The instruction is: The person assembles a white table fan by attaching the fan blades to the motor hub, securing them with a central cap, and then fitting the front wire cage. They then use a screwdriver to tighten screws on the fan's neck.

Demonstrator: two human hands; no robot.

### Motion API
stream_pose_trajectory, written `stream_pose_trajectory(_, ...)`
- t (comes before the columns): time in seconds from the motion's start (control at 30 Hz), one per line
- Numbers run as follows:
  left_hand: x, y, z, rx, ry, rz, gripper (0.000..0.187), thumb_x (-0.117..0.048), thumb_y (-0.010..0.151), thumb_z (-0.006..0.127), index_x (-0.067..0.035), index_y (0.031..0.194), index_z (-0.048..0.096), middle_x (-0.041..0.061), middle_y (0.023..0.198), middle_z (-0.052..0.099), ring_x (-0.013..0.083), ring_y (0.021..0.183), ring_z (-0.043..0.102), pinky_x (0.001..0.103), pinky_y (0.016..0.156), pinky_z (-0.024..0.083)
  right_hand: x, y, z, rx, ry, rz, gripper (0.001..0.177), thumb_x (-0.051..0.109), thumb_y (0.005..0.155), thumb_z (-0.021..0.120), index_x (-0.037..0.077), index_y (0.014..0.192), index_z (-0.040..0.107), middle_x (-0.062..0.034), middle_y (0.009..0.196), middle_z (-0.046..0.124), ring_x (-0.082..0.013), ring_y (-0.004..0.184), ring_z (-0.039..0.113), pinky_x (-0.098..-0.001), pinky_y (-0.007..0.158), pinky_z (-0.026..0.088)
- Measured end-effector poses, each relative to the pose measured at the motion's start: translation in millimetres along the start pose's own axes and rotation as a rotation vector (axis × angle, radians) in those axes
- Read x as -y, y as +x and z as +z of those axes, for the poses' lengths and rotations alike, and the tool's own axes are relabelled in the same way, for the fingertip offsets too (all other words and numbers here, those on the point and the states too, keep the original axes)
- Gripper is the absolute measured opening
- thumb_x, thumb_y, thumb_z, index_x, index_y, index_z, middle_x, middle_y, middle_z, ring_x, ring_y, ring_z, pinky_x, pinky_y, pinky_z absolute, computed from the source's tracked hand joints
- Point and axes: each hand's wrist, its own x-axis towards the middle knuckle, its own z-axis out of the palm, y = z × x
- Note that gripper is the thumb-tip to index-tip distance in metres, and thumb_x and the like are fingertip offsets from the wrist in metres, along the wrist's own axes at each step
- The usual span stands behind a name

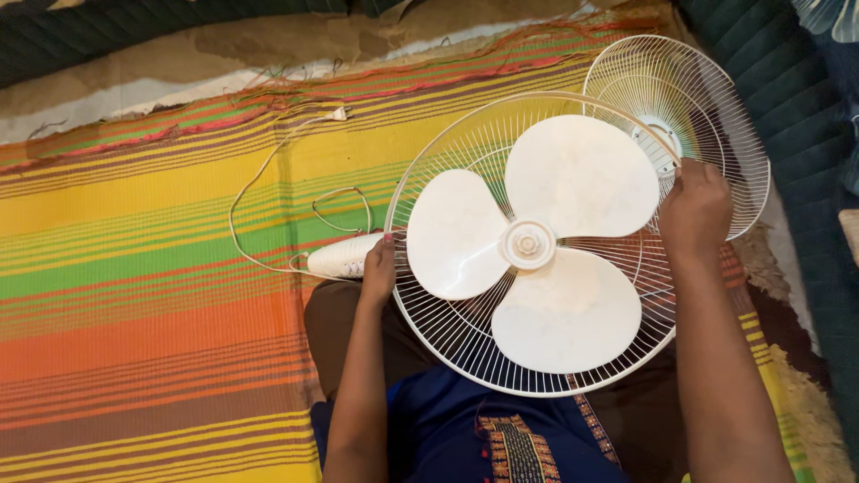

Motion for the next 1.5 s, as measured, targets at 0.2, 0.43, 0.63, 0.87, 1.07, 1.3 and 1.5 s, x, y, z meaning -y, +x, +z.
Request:
stream_pose_trajectory(0.2,-6.1,4.4,8.0,-0.040,-0.035,-0.021,0.054,-0.037,0.110,0.041,0.007,0.136,0.055,0.013,0.120,0.067,0.0181,0.110,0.057,0.033,0.101,0.045,3.0,-0.4,-3.8,-0.010,0.020,0.001,0.013,-0.005,0.100,0.066,-0.004,0.112,0.071,-0.0217,0.100,0.065,-0.0422,0.090,0.063,-0.0499,0.077,0.051)
stream_pose_trajectory(0.43,-37.4,31.6,4.2,-0.007,0.300,0.073,0.053,-0.039,0.109,0.041,0.001,0.143,0.050,0.024,0.114,0.069,0.0284,0.104,0.067,0.038,0.092,0.050,3.1,2.6,-3.4,-0.018,0.016,-0.012,0.013,-0.004,0.099,0.066,-0.004,0.111,0.071,-0.0209,0.100,0.066,-0.0400,0.090,0.064,-0.0479,0.079,0.052)
stream_pose_trajectory(0.63,-67.8,90.3,15.6,0.121,0.354,0.056,0.052,-0.041,0.107,0.041,-0.002,0.138,0.057,0.019,0.092,0.071,0.0267,0.082,0.067,0.038,0.077,0.052,5.5,-0.4,-7.6,-0.017,0.017,0.005,0.015,-0.005,0.099,0.066,-0.004,0.112,0.072,-0.0216,0.098,0.065,-0.0410,0.091,0.064,-0.0487,0.080,0.052)
stream_pose_trajectory(0.87,-78.3,134.2,30.2,0.321,0.087,-0.052,0.054,-0.046,0.109,0.041,0.000,0.108,0.070,0.007,0.090,0.071,0.0150,0.075,0.062,0.031,0.067,0.053,13.1,-7.7,-17.6,-0.024,0.020,0.056,0.022,-0.006,0.095,0.064,-0.004,0.116,0.069,-0.0214,0.102,0.066,-0.0417,0.094,0.064,-0.0488,0.082,0.053)
stream_pose_trajectory(1.07,-66.1,134.9,30.0,0.321,0.090,-0.033,0.057,-0.047,0.108,0.040,0.000,0.101,0.071,0.006,0.086,0.071,0.0135,0.072,0.063,0.030,0.065,0.053,17.4,-10.4,-18.4,-0.020,0.017,0.092,0.022,-0.002,0.097,0.064,-0.002,0.118,0.069,-0.0201,0.102,0.067,-0.0415,0.095,0.064,-0.0491,0.083,0.053)
stream_pose_trajectory(1.3,-57.7,130.9,27.7,0.317,0.122,-0.023,0.052,-0.045,0.108,0.042,-0.002,0.101,0.070,0.005,0.075,0.066,0.0131,0.064,0.060,0.031,0.061,0.052,9.3,-3.2,-19.1,0.009,0.069,0.086,0.022,0.003,0.097,0.063,-0.004,0.116,0.071,-0.0210,0.100,0.068,-0.0410,0.090,0.065,-0.0484,0.080,0.053)
stream_pose_trajectory(1.5,-60.7,113.9,28.0,0.316,0.183,-0.063,0.049,-0.044,0.106,0.043,-0.003,0.101,0.070,0.004,0.071,0.066,0.0117,0.060,0.059,0.031,0.055,0.050,18.5,45.0,-5.2,0.053,0.112,-0.079,0.024,0.020,0.104,0.066,0.000,0.092,0.074,-0.0184,0.091,0.071,-0.0386,0.085,0.065,-0.0505,0.085,0.053)
